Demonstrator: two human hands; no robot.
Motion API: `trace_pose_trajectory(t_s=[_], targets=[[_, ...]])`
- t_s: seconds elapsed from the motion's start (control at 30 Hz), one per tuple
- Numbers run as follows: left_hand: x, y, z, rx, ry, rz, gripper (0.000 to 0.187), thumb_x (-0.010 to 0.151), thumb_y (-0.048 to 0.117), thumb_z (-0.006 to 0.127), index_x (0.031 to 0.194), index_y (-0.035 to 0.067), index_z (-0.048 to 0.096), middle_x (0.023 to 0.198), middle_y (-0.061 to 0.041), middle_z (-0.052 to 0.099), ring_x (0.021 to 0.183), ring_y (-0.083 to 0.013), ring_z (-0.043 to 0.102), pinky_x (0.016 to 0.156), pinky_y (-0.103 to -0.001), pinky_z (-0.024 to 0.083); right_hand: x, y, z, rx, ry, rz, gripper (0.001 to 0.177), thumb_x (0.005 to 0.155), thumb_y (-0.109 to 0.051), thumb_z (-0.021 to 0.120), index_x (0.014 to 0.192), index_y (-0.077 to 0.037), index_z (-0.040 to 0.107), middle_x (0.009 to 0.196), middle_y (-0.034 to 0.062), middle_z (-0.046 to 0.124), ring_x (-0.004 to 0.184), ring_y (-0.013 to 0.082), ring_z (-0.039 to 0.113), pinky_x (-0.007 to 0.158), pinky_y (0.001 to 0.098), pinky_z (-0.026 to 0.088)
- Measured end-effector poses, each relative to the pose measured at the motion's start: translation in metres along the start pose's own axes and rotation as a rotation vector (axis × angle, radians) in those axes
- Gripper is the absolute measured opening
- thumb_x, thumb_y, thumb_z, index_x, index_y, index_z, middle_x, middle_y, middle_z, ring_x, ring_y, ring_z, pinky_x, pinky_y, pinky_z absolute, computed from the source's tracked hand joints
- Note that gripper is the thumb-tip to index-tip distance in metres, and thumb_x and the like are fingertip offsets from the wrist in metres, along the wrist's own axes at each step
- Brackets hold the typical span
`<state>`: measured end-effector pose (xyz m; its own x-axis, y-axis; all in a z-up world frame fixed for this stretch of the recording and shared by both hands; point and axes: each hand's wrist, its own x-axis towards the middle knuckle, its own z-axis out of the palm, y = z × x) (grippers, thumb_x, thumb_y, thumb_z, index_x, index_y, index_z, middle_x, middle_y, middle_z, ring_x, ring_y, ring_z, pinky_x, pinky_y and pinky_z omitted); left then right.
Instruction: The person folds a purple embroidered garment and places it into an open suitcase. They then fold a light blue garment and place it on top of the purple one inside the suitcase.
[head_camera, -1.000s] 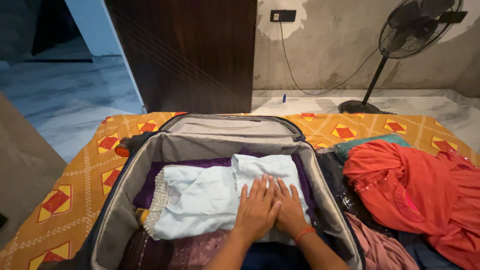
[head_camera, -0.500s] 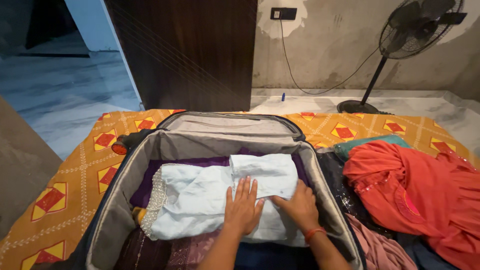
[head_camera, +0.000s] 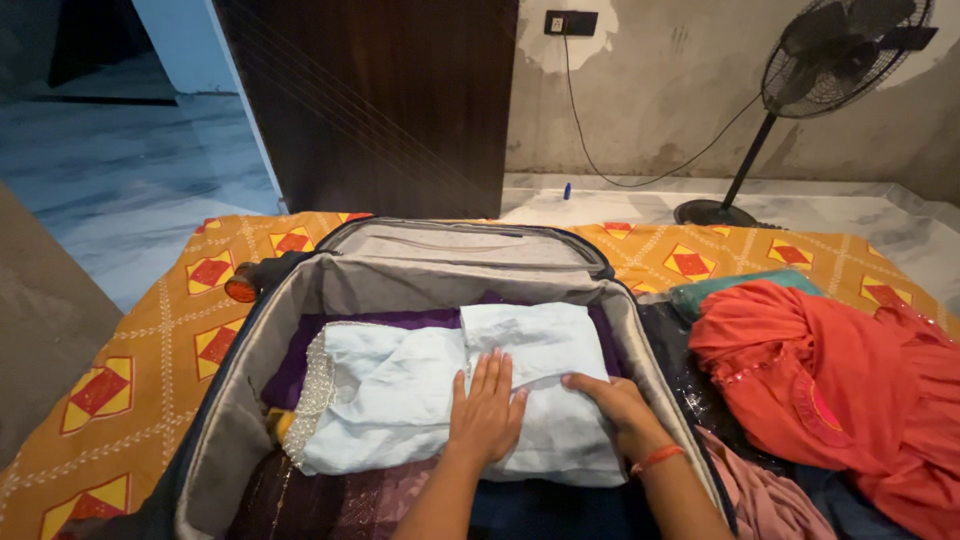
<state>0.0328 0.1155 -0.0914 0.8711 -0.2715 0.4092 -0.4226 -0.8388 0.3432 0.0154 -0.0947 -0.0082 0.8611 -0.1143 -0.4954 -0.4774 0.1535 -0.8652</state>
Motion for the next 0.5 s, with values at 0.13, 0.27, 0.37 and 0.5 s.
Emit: trace_pose_trajectory(t_s=[0.13,0.27,0.37,0.5], targets=[[0.001,-0.006,0.005,-0.004,0.133,0.045,0.064,0.097,0.036,0.052,0.149,0.001,0.044,0.158,-0.017,0.040,0.146,-0.0332,0.037,0.114,-0.064,0.023,-0.016,-0.008,0.012,0.056,-0.051,-0.031,0.040,0.075,-0.019,0.080,0.109,0.001,0.073,0.092,0.0134,0.077,0.075,0.0236,0.073,0.067,0.0381,0.059],[0.008,-0.004,-0.007,-0.042,0.163,0.014,0.059,0.093,0.034,0.060,0.141,0.000,0.052,0.150,-0.019,0.048,0.138,-0.0369,0.044,0.108,-0.067,0.027,-0.020,-0.013,0.021,0.052,-0.088,-0.081,0.040,0.076,-0.018,0.077,0.112,-0.003,0.070,0.093,0.0100,0.075,0.077,0.0214,0.072,0.068,0.0372,0.059],[0.012,0.007,-0.034,-0.125,0.192,-0.015,0.057,0.088,0.029,0.066,0.137,0.002,0.055,0.142,-0.021,0.053,0.131,-0.0392,0.047,0.105,-0.065,0.030,-0.021,-0.017,0.027,0.089,-0.136,-0.132,0.037,0.076,-0.013,0.074,0.111,-0.002,0.069,0.090,0.0102,0.074,0.074,0.0223,0.071,0.067,0.0368,0.058],[0.018,0.015,-0.063,-0.281,0.114,-0.178,0.057,0.084,0.018,0.067,0.140,0.015,0.057,0.120,-0.015,0.062,0.112,-0.0351,0.057,0.096,-0.052,0.045,-0.028,-0.026,0.045,0.147,-0.206,-0.219,0.032,0.080,-0.012,0.071,0.109,0.001,0.069,0.088,0.0112,0.073,0.071,0.0206,0.069,0.065,0.0349,0.056]])
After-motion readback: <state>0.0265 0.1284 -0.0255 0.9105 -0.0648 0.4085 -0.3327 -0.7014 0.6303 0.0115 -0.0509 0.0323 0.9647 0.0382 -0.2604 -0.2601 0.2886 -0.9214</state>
